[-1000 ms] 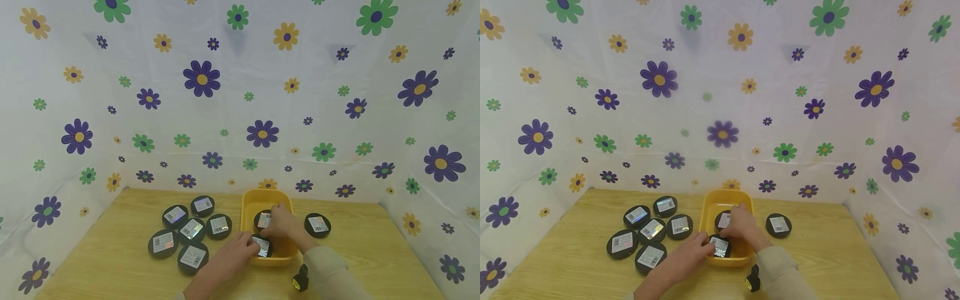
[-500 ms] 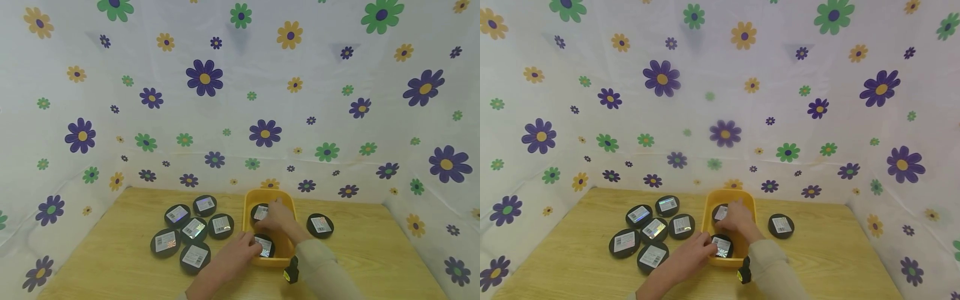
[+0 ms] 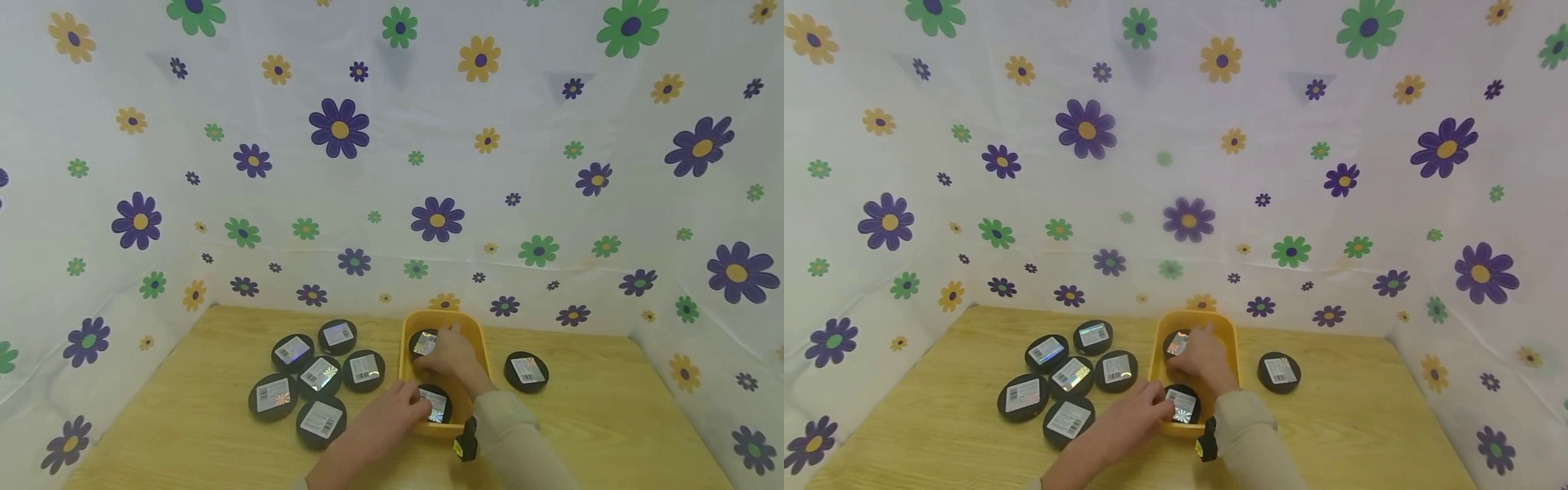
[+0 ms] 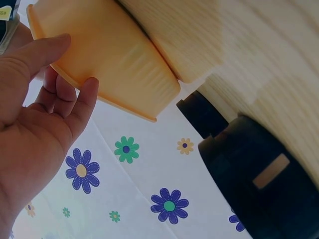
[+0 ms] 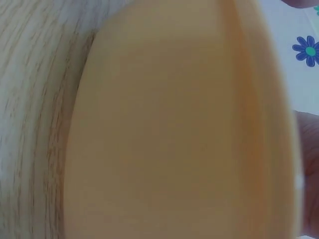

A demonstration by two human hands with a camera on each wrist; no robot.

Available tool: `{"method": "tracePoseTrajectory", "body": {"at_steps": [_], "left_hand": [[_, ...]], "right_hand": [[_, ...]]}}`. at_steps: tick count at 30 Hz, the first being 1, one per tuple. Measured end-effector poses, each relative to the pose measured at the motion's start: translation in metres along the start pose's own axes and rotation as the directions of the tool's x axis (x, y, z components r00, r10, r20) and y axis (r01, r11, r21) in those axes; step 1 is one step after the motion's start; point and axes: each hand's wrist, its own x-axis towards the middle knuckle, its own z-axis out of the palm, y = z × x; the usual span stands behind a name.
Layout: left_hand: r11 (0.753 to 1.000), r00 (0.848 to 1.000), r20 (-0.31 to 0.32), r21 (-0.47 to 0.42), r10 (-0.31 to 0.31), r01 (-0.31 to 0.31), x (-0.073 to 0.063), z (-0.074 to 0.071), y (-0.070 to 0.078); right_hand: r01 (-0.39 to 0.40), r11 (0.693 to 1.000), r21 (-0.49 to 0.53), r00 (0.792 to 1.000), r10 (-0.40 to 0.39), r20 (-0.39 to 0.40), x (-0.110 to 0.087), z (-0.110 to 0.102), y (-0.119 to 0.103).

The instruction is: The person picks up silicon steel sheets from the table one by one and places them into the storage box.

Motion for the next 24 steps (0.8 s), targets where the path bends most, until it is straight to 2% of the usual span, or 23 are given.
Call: {"method": "tracePoseTrajectory", "body": {"at_steps": [10,19,24], "left_hand": [[1.0,1.0,0.018,-0.006,-0.016,0.016,-0.0007,-0.0005,0.0011],[1.0,1.0,-0.012,0.012,-0.002,0.002,-0.0004,0.0029,0.0004],[1.0,1.0,-0.005,0.025,-0.01,0.01,-0.0008,0.0022,0.0012]], "right_hand": [[0.001,1.0,0.029,1.0,-0.001,-0.028,0.0029,0.0069,0.0026],[-0.009,1.0,0.029,1.0,0.009,-0.021,0.0049,0.0079,0.0001],[-0.022,0.999,0.037,1.0,0.023,-0.012,0.006,0.0101,-0.0009]]}}
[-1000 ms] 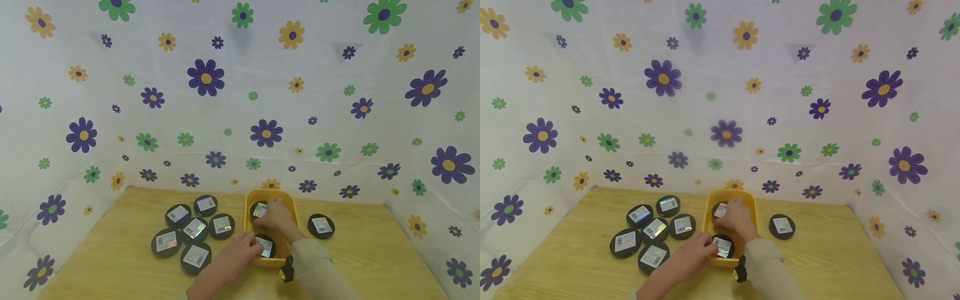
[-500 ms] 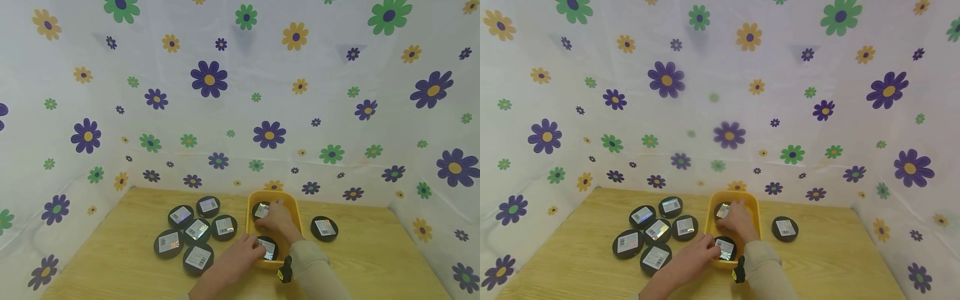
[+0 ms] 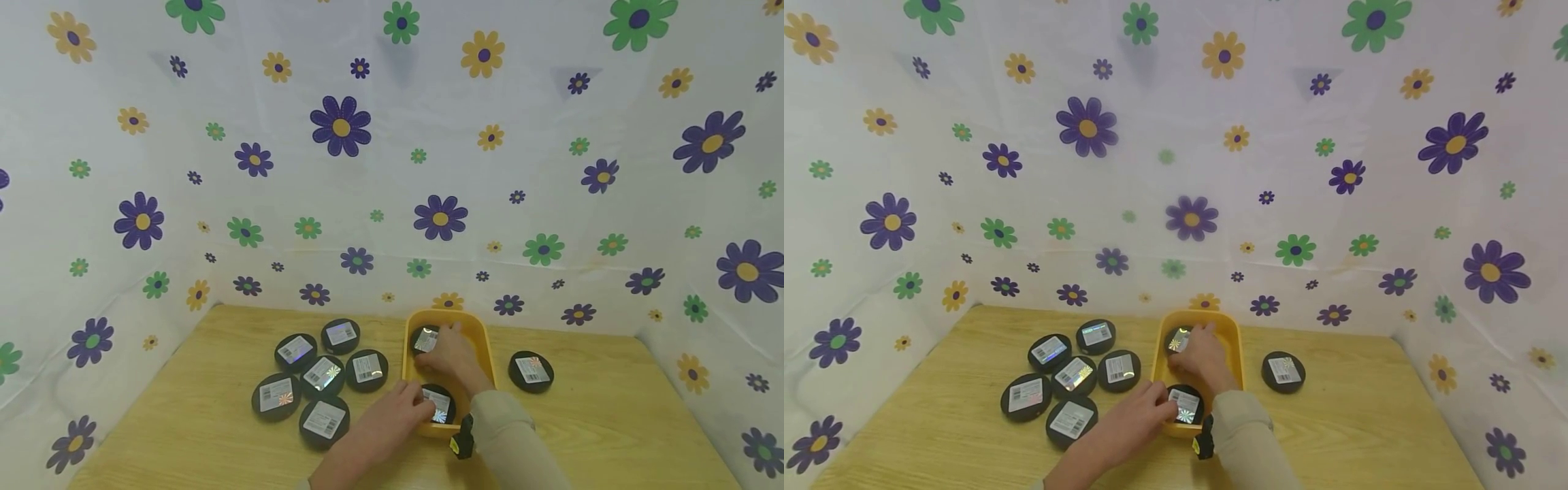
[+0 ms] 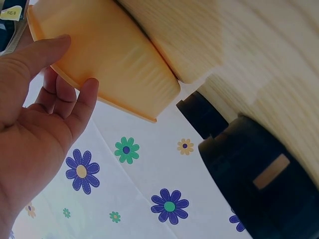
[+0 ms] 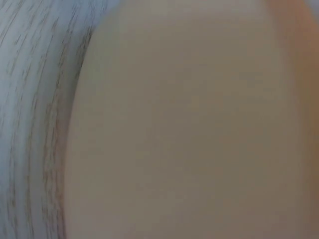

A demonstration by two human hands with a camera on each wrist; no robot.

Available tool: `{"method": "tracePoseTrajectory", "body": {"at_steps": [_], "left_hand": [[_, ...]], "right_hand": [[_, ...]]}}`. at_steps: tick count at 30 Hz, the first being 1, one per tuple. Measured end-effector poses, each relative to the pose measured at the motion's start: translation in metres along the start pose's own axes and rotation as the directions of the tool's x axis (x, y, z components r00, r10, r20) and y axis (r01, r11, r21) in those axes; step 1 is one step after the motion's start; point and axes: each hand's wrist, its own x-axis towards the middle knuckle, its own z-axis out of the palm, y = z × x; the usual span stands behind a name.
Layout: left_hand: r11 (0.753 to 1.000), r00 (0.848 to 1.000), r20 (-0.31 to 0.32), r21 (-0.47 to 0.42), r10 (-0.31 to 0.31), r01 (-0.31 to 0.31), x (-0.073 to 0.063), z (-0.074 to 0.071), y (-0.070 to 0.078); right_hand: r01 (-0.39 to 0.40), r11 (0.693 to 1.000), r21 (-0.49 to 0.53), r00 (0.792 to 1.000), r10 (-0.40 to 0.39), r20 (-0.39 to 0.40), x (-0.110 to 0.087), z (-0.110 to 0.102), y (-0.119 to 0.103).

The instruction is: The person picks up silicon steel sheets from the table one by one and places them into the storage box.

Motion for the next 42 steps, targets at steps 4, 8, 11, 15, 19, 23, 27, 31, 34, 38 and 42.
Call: {"method": "tracePoseTrajectory", "body": {"at_steps": [4,8,11,15,19,23,27,31,34,38,42], "left_hand": [[1.0,1.0,0.011,-0.001,-0.004,0.004,0.0004,-0.0014,0.0008],[1.0,1.0,0.018,-0.003,-0.007,0.007,0.001,-0.0024,0.0011],[1.0,1.0,0.02,-0.002,-0.01,0.01,0.001,-0.0024,0.001],[1.0,1.0,0.02,-0.003,-0.01,0.01,0.0012,-0.0029,0.001],[1.0,1.0,0.021,-0.007,-0.01,0.01,0.0017,-0.004,0.001],[1.0,1.0,0.023,-0.013,-0.007,0.008,0.0012,-0.0042,0.0009],[1.0,1.0,0.016,-0.014,-0.001,0.002,0.0005,-0.0031,0.0006],[1.0,1.0,0.013,-0.015,0.001,-0.001,0.0006,-0.0015,0.0007],[1.0,1.0,0.016,-0.016,-0.001,0.001,0.0007,-0.0009,0.001],[1.0,1.0,-0.006,-0.008,0.006,-0.007,0.0001,-0.0002,0.001],[1.0,0.999,-0.042,-0.004,0.021,-0.021,-0.0007,-0.0013,0.0006]], "right_hand": [[-0.004,1.0,0.007,1.0,0.004,0.002,0.0012,0.0004,0.0008],[0.0,1.0,0.01,1.0,0.0,0.004,0.0027,0.0019,0.0027],[0.004,1.0,0.003,1.0,-0.004,0.004,0.0042,0.0037,0.0045],[0.01,1.0,-0.01,1.0,-0.01,0.003,0.0054,0.0056,0.0071],[0.022,1.0,-0.02,1.0,-0.022,0.003,0.0058,0.0062,0.0088],[0.031,0.999,-0.012,0.999,-0.031,0.011,0.0047,0.0053,0.0081],[0.027,1.0,0.007,0.999,-0.027,0.025,0.0032,0.0049,0.007],[0.023,1.0,0.02,0.999,-0.024,0.033,0.0016,0.0044,0.0069],[0.03,0.999,0.018,0.999,-0.031,0.043,0.0006,0.0032,0.0066],[0.044,0.999,0.014,0.997,-0.045,0.064,0.0001,0.0013,0.0061],[0.053,0.999,0.007,0.995,-0.054,0.079,0.0001,-0.0008,0.0064]]}}
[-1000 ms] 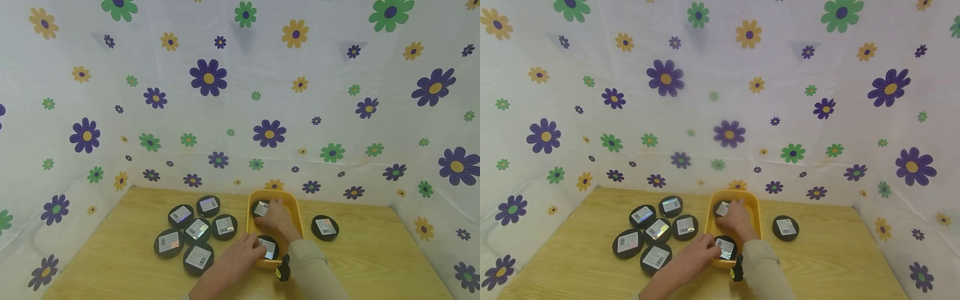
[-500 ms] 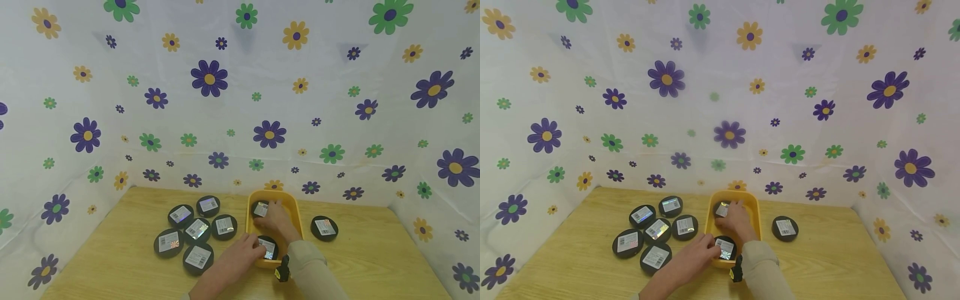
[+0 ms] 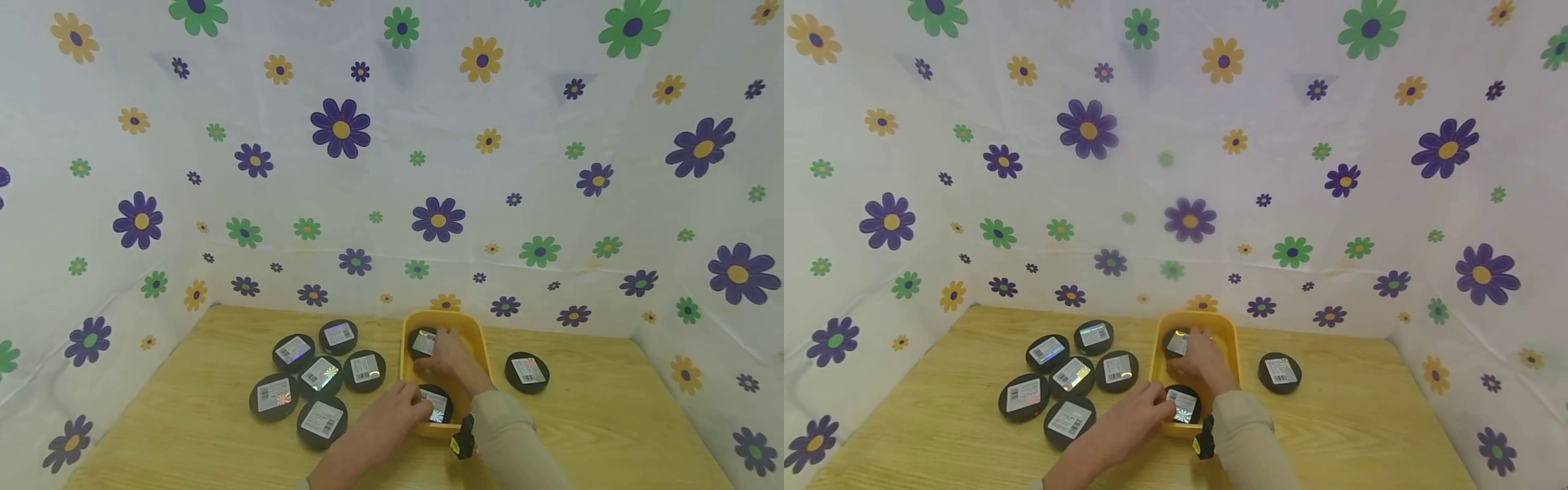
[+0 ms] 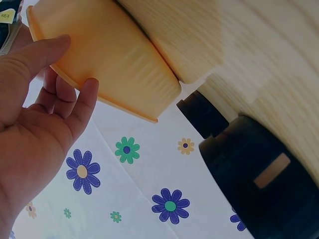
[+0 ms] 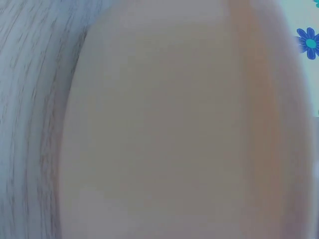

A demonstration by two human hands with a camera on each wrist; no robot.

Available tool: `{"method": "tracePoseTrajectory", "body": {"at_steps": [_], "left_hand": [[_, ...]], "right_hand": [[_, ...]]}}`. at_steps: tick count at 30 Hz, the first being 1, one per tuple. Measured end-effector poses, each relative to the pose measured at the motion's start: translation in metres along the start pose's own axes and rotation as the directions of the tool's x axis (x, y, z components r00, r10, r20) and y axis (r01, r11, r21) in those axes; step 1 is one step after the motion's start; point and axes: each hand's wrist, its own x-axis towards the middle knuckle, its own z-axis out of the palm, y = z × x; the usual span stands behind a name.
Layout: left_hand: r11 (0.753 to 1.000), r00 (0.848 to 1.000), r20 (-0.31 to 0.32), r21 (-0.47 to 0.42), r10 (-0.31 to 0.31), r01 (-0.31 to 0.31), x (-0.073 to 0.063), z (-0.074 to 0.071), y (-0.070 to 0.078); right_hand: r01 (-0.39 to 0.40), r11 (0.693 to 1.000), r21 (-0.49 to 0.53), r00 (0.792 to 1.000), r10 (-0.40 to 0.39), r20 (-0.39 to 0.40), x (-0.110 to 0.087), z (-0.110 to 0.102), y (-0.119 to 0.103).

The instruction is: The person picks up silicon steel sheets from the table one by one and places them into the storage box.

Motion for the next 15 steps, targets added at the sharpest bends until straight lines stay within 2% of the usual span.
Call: {"method": "tracePoseTrajectory", "body": {"at_steps": [8,15], "left_hand": [[0.999,0.999,0.034,-0.042,-0.017,0.019,0.001,-0.001,0.0],[0.998,1.0,0.012,-0.058,-0.012,0.013,0.001,0.002,0.0]], "right_hand": [[-0.004,0.999,0.043,1.0,0.004,0.011,-0.001,-0.009,0.008],[0.051,0.995,0.084,0.998,-0.048,-0.042,-0.007,-0.023,0.012]]}}
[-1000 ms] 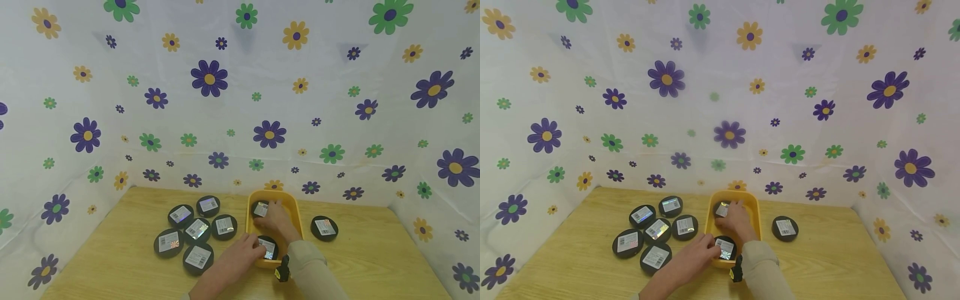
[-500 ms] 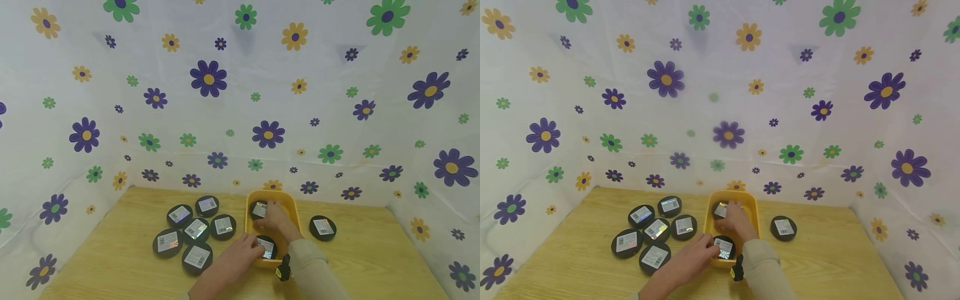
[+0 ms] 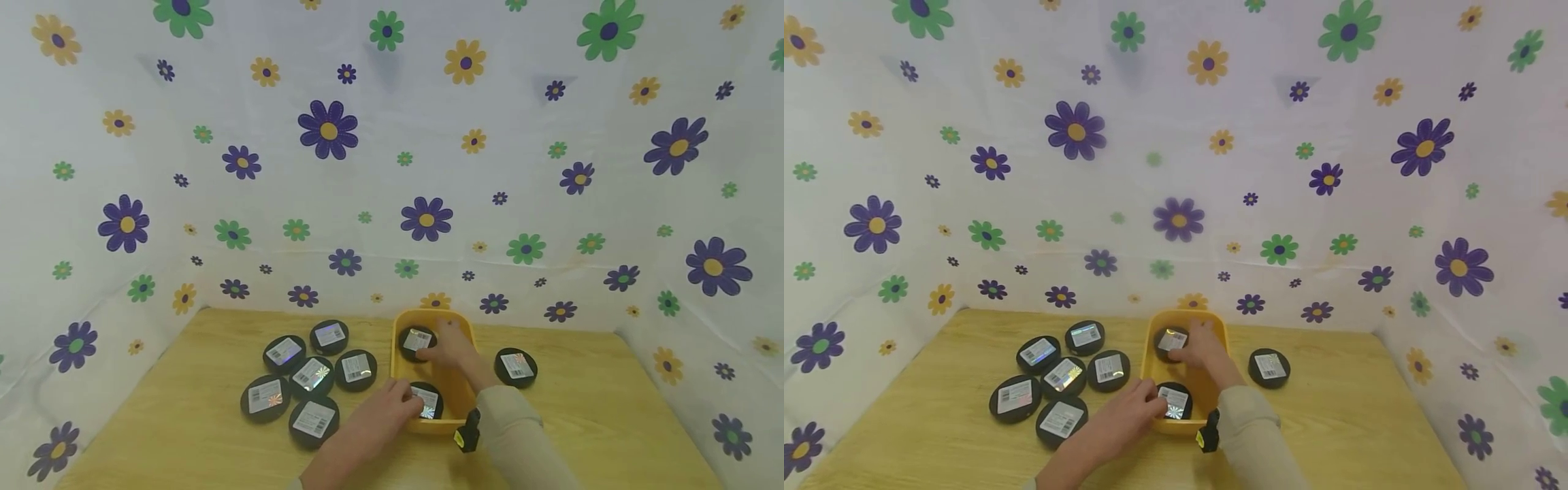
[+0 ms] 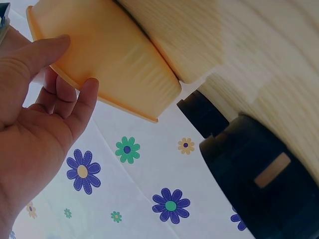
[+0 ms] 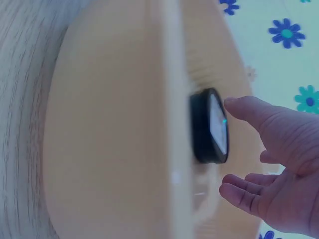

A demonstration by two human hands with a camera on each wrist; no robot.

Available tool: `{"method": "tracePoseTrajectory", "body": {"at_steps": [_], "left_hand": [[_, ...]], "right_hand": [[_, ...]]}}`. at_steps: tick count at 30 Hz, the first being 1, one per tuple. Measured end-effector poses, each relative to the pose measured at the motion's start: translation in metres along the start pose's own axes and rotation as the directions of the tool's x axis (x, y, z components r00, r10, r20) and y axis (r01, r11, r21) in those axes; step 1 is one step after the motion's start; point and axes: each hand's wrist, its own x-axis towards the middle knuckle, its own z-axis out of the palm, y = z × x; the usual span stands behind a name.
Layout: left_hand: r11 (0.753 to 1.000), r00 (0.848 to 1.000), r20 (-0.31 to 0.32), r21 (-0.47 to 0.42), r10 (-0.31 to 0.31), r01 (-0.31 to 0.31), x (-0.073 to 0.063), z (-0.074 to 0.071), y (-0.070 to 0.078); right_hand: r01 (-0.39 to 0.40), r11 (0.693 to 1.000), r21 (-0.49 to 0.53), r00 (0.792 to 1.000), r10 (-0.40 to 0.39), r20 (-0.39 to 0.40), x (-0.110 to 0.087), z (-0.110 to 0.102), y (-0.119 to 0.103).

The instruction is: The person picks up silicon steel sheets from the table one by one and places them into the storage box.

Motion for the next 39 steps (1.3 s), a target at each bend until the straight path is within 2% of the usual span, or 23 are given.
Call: {"method": "tracePoseTrajectory", "body": {"at_steps": [7,15,19,23,27,34,39], "left_hand": [[0.999,0.999,0.016,-0.021,-0.027,0.028,-0.004,0.001,-0.002],[1.0,1.0,-0.005,0.012,-0.014,0.014,0.0,-0.001,-0.003],[1.0,1.0,0.004,0.004,-0.022,0.022,0.0,-0.001,-0.003],[1.0,1.0,0.001,0.008,-0.022,0.022,0.001,0.001,-0.003],[1.0,1.0,-0.011,0.021,-0.011,0.011,0.001,0.001,-0.002],[0.999,1.0,-0.001,0.034,-0.016,0.016,0.001,-0.001,-0.001],[1.0,1.0,-0.013,0.029,-0.006,0.006,0.001,0.0,0.0]], "right_hand": [[0.057,0.994,0.09,0.998,-0.055,-0.021,-0.012,-0.01,-0.008],[0.127,0.974,0.185,0.986,-0.103,-0.133,-0.028,-0.036,0.002],[0.113,0.963,0.244,0.982,-0.071,-0.175,-0.04,-0.051,0.013],[0.061,0.959,0.276,0.978,-0.003,-0.208,-0.054,-0.065,0.03],[0.019,0.939,0.345,0.975,0.06,-0.216,-0.071,-0.076,0.049],[-0.014,0.911,0.413,0.965,0.12,-0.233,-0.093,-0.076,0.078],[-0.026,0.921,0.389,0.953,0.14,-0.268,-0.1,-0.069,0.094]]}}
